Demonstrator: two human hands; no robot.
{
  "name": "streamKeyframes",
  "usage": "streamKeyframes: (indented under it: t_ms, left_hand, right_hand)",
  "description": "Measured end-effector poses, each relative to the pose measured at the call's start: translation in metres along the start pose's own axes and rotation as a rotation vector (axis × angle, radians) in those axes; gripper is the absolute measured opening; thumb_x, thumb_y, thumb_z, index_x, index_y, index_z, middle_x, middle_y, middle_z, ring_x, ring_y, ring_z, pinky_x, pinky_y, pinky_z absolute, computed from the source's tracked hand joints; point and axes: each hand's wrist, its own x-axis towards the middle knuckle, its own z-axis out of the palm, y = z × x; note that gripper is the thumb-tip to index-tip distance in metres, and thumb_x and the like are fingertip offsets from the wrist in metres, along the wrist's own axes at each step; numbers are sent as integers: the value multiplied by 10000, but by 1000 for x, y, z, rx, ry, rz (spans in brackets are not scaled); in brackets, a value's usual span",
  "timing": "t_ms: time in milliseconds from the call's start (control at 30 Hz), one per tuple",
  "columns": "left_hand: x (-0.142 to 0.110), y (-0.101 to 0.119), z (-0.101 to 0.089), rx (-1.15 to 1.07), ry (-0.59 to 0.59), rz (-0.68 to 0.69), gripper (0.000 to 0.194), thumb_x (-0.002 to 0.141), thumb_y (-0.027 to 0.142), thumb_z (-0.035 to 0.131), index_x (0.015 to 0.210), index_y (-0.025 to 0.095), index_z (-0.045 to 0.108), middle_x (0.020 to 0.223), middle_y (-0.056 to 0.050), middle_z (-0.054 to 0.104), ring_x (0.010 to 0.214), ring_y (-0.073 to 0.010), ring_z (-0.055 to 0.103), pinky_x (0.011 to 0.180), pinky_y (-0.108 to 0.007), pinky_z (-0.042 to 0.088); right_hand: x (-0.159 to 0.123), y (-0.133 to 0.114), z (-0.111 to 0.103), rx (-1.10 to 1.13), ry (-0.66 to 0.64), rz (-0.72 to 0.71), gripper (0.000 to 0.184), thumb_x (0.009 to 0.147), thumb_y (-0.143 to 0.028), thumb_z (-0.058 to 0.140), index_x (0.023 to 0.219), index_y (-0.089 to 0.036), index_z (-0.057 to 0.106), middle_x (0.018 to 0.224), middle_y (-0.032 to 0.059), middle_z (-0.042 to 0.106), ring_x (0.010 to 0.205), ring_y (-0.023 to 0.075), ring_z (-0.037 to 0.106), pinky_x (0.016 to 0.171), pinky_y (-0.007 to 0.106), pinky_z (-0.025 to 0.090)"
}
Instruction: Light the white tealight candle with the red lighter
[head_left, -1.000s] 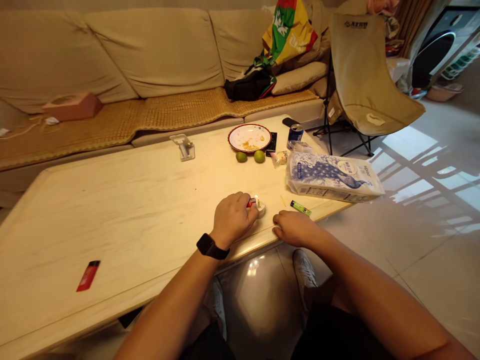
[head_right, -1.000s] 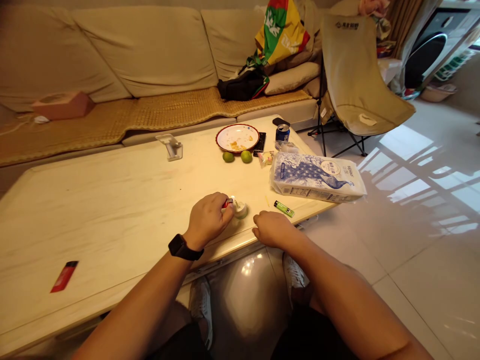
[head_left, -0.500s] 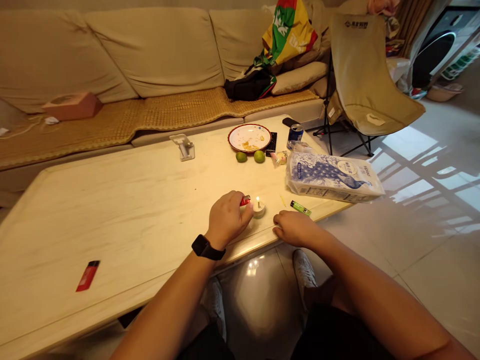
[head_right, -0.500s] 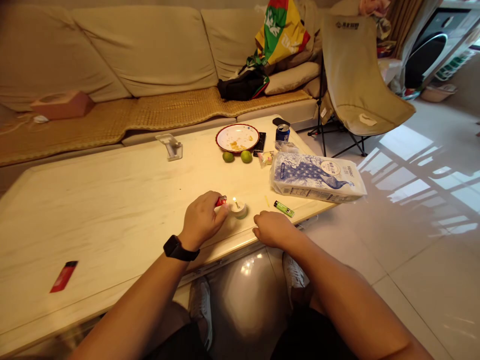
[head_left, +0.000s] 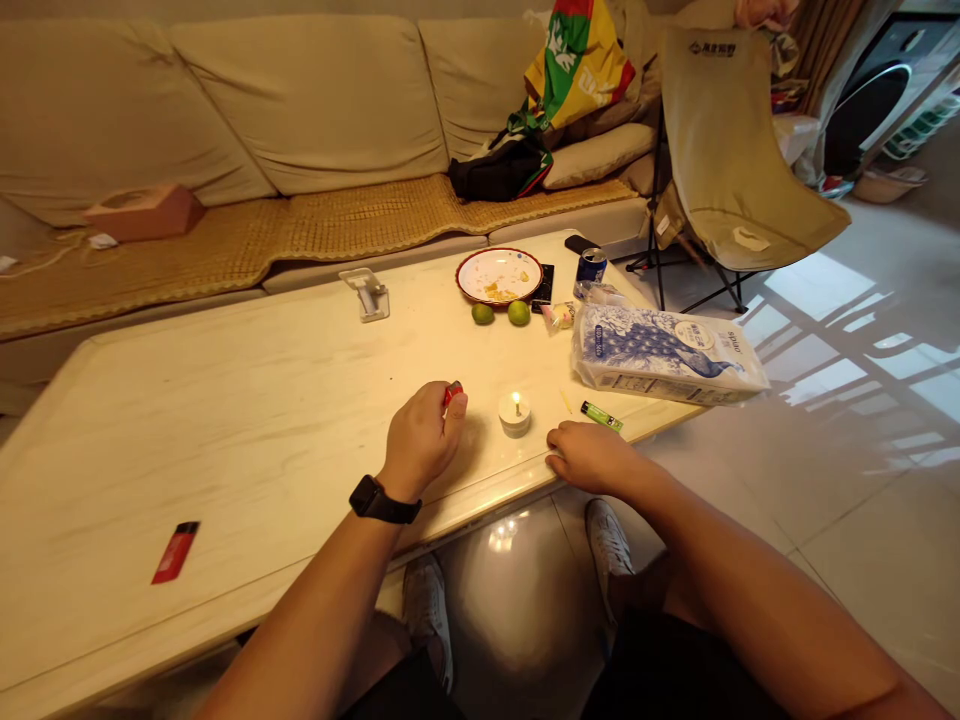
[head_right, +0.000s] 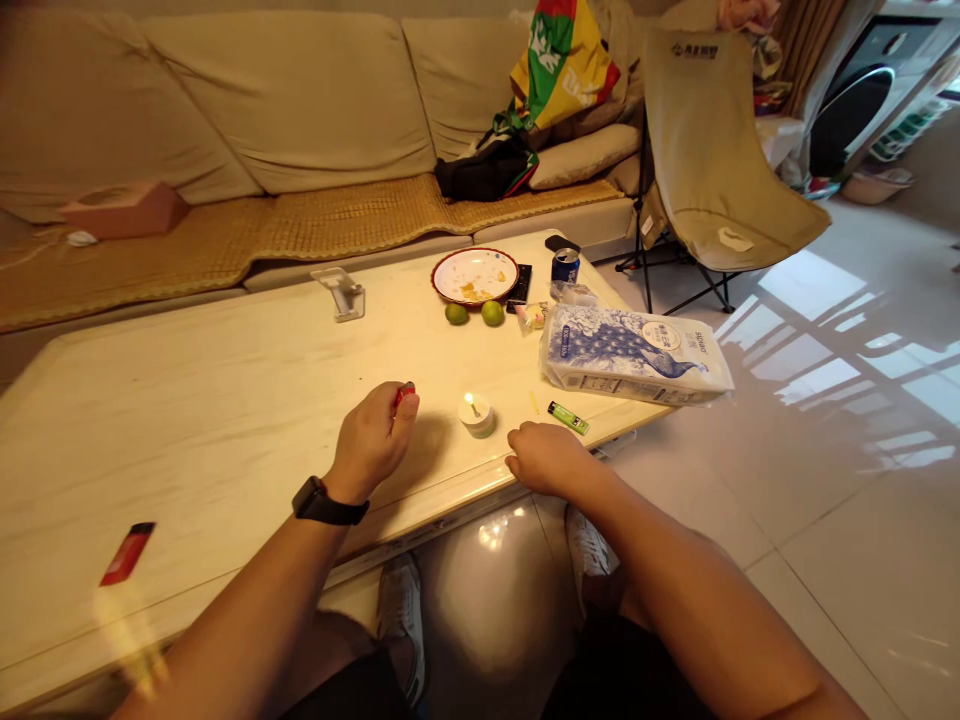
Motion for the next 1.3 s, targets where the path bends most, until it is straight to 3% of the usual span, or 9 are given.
streamKeyframes:
  t_ms: [600, 867, 1300]
  left_hand:
    - [-3, -1, 1, 12, -38, -3, 311, 999, 461, 373, 885, 213, 523, 791, -41, 600, 716, -207, 546, 647, -334, 381]
    - [-4, 2, 2, 21, -39, 58, 305, 997, 446, 379, 939, 199, 550, 831, -57, 631, 752, -219, 573, 664, -337, 403]
    - [3, 39, 12, 85, -70, 189, 247, 943, 398, 458, 819, 212, 563, 809, -67, 638, 795, -234, 583, 702, -360, 410]
  right_hand:
    - [1, 1, -1, 6, -12, 0, 309, 945, -407, 476, 1057, -194, 671, 1097, 117, 687, 1010, 246, 641, 811, 314, 443]
    - [0, -1, -3, 1, -1, -20, 298, 943, -375, 471, 1053, -183, 670, 1084, 126, 690, 1004, 262, 651, 805, 333, 461]
    - [0, -2, -3, 2, -23, -5, 328, 948, -397, 469, 1089, -177, 666, 1122, 130, 678, 1012, 249, 646, 833, 320, 449]
